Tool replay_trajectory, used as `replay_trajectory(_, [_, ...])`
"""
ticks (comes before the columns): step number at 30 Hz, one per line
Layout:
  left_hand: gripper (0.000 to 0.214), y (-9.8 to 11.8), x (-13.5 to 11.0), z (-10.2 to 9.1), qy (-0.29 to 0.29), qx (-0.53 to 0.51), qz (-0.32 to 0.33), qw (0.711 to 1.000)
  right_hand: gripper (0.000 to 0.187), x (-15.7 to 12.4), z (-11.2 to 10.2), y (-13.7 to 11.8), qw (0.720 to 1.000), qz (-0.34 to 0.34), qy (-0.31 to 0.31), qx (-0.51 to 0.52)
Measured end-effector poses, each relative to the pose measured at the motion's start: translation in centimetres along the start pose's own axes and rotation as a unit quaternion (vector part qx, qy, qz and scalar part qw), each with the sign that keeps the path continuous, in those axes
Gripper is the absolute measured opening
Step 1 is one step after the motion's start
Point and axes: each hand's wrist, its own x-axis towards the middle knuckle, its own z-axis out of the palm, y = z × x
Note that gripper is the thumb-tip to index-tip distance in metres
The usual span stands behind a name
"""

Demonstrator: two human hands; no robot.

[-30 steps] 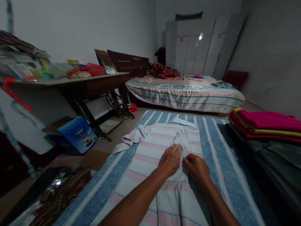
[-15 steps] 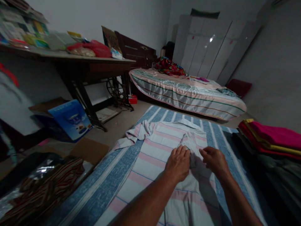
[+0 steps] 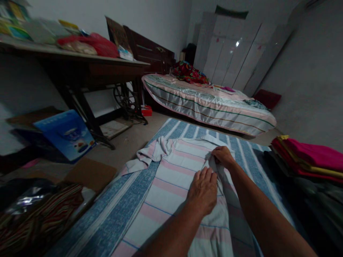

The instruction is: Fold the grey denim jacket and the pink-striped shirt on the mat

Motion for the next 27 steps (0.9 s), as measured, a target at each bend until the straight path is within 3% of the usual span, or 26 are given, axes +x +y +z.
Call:
replay_trajectory(11, [0.044,0.2,0.4,-0.3,-0.014,0.000,-0.029,0.999,0.003,-0.4,-0.9,-0.5,0.985,0.001,0.011,0.173])
replay_trajectory(17, [0.042,0.2,0.5,-0.4,-0.016,0.018,-0.017,1.000,0.014,-1.8,0.0,-1.6,0.951,0.021,-0.044,0.305])
replay_trajectory(22, [0.043,0.1,0.8,-0.6,-0.011,0.005,-0.021,1.000,0.016,-1.8,0.0,-1.2,0.915,0.028,0.030,0.402])
replay_trajectory(27, [0.039,0.1,0.9,-0.9,-0.012,0.028,-0.010,0.999,0.017,-2.7,-0.3,-0.7,0.912,0.000,0.007,0.411])
